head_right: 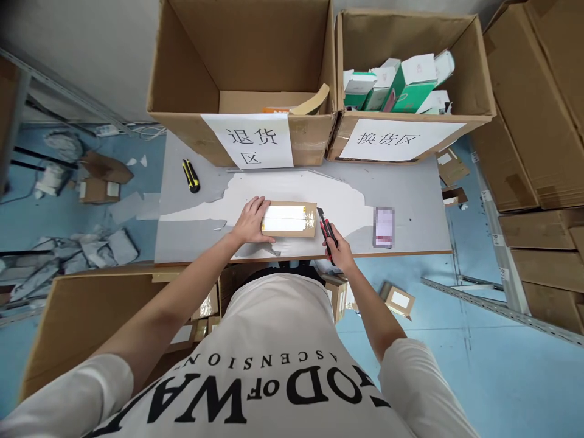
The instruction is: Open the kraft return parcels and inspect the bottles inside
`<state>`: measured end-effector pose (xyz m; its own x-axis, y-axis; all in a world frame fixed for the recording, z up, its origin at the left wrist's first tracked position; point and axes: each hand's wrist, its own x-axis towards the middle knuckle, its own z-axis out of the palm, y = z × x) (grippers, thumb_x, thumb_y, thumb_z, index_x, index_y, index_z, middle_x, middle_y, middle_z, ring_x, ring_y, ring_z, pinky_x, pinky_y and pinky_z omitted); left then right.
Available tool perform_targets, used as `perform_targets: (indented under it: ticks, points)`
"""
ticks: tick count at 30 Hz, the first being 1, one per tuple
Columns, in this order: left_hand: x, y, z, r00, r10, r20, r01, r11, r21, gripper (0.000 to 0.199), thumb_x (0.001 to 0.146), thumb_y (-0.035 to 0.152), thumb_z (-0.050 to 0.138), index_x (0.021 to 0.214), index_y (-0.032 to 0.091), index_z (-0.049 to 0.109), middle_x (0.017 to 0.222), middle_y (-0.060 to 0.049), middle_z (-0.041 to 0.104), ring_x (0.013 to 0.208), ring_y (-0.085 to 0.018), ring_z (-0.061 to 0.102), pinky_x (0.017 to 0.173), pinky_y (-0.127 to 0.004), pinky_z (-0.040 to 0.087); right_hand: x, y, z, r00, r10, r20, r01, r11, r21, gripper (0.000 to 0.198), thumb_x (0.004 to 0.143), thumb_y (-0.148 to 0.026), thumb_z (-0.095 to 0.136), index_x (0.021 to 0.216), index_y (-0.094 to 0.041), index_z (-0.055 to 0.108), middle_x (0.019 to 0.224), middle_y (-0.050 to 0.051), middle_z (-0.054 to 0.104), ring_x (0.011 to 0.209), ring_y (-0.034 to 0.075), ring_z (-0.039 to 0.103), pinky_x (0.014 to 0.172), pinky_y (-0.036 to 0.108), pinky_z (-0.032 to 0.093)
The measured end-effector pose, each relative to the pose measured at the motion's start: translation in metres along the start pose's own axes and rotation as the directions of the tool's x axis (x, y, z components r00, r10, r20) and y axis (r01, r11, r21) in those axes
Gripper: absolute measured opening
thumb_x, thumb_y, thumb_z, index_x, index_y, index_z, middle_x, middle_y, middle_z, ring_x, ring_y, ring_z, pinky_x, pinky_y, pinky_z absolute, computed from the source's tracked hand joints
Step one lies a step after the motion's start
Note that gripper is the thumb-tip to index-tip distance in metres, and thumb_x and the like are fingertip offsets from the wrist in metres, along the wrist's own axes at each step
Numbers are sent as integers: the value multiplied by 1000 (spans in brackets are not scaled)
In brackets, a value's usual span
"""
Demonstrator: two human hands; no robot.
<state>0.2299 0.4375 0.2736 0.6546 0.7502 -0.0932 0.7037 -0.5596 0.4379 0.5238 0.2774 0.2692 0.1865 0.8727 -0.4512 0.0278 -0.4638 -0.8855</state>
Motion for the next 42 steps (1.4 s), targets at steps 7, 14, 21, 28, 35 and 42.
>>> perform_targets:
  ticks: [7,14,21,28,35,42]
  points:
    - [1,-5,6,999,28,-39,-28,1000,2,130,45,79,71,147,9,30,148,-25,32,140,-46,23,115,-57,20,-4,-5,2,1000,8,-14,-9,1000,-25,77,87,-57,51,153,-27,25,84,0,59,49,8,49,42,23,45]
    - [0,-6,7,998,34,-54,-33,999,15,129,45,76,73,146,8,31,147,-26,33,140,-46,23,116,-56,21,-1,-9,6,999,30,-28,-30,1000,-6,79,86,-58,51,153,-25,25,82,0,58,51,9,50,42,24,45]
    - [0,-4,7,998,23,-53,-22,1000,20,128,45,77,72,145,9,32,147,-25,33,140,-45,24,115,-56,22,0,-12,4,1000,24,18,-24,1000,-19,77,86,-56,52,152,-27,26,80,-1,57,52,9,50,42,23,45]
    - [0,0,7,996,13,-88,-15,1000,-25,120,47,73,73,142,10,35,142,-23,38,135,-43,30,113,-54,24,-3,-22,-25,984,58,166,-43,994,-96,76,84,-53,58,150,-24,34,64,-5,53,44,8,45,38,21,41]
    - [1,-3,10,995,11,-102,-15,999,-40,120,47,71,74,143,12,35,140,-22,39,133,-43,32,113,-55,23,-30,-8,-31,939,161,304,-133,985,-112,74,83,-52,61,148,-25,39,59,-4,53,43,9,45,37,21,39]
    - [-1,0,11,995,6,-97,-12,998,-66,127,44,78,72,144,9,33,143,-25,36,136,-45,28,114,-58,21,-52,15,-28,967,151,204,-145,988,-47,77,82,-57,61,147,-22,37,71,-2,62,46,9,49,40,22,41]
